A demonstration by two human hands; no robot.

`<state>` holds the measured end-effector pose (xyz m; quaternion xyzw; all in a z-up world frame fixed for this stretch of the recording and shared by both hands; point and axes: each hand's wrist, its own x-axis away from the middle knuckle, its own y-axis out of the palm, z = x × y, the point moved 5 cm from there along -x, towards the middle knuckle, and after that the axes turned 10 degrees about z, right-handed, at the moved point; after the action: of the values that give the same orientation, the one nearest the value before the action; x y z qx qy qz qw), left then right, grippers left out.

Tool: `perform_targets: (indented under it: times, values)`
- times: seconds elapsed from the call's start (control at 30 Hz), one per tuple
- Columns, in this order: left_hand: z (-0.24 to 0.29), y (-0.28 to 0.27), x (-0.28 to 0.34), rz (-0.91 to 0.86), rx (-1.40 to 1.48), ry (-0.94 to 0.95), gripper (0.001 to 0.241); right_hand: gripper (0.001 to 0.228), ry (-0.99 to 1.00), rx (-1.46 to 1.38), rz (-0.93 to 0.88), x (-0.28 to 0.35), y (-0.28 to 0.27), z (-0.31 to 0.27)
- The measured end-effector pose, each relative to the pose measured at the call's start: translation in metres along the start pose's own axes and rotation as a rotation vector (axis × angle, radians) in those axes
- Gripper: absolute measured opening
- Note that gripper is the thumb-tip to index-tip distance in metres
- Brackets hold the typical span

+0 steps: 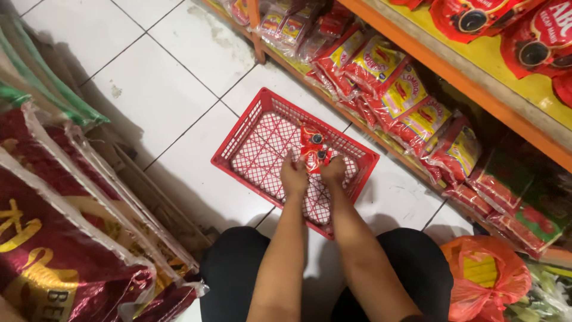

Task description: The person takes food packets from a shelf, places them into a red plastic basket on the floor, and rearranges other packets on the shelf.

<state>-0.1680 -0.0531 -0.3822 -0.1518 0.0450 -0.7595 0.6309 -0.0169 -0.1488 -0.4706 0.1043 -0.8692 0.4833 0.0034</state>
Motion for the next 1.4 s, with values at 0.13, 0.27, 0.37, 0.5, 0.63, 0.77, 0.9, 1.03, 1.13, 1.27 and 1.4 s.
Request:
perform_targets:
  times: [0.13, 0.27, 0.37, 0.5, 0.63, 0.77, 0.9, 1.03, 1.13, 1.27, 1.4]
  values:
    - [-0.045, 0.007, -0.012, 0.140, -0.035, -0.211, 0.063, 0.045, 0.297, -0.295, -0.360, -0.009, 0.002, -0.008]
    - [-0.071, 0.027, -0.012, 0.129, 0.181, -0.415, 0.089, 0.038, 0.524, -0.928, -0.770, 0.007, -0.005, -0.019]
    - [-0.057, 0.035, -0.023, 0.090, 0.558, -0.211, 0.057, 0.044, 0.378, -0.821, -0.874, 0.013, -0.011, -0.029]
    - [-0.053, 0.013, -0.038, 0.433, 0.411, -0.254, 0.049, 0.044, 0.344, -0.726, -0.616, 0.000, 0.005, -0.043]
    - [-0.037, -0.002, -0.038, 0.447, 0.664, -0.350, 0.048, 0.037, -0.392, -0.452, -0.054, -0.024, 0.004, -0.066]
    - [-0.011, -0.018, -0.034, 0.477, 0.593, -0.416, 0.045, 0.031, -0.193, -0.490, -0.096, -0.029, 0.018, -0.049]
    - [0.020, -0.013, -0.035, 0.423, 0.756, -0.340, 0.039, 0.026, 0.158, -0.543, -0.108, -0.030, 0.018, -0.031]
    - [0.077, -0.015, -0.031, 0.289, 0.820, -0.275, 0.045, 0.027, 0.208, -0.688, -0.204, -0.019, 0.007, -0.041]
    - [0.168, -0.039, -0.028, 0.221, 0.835, -0.185, 0.049, 0.031, 0.179, -1.091, -0.422, -0.009, -0.025, -0.096]
    - [0.303, -0.087, -0.031, -0.014, 0.892, 0.143, 0.049, 0.032, -0.021, -1.055, -0.500, -0.018, -0.162, -0.210]
    - [0.336, -0.099, -0.035, -0.179, 0.652, 0.230, 0.037, 0.022, -0.154, -1.085, -0.580, 0.004, -0.259, -0.269]
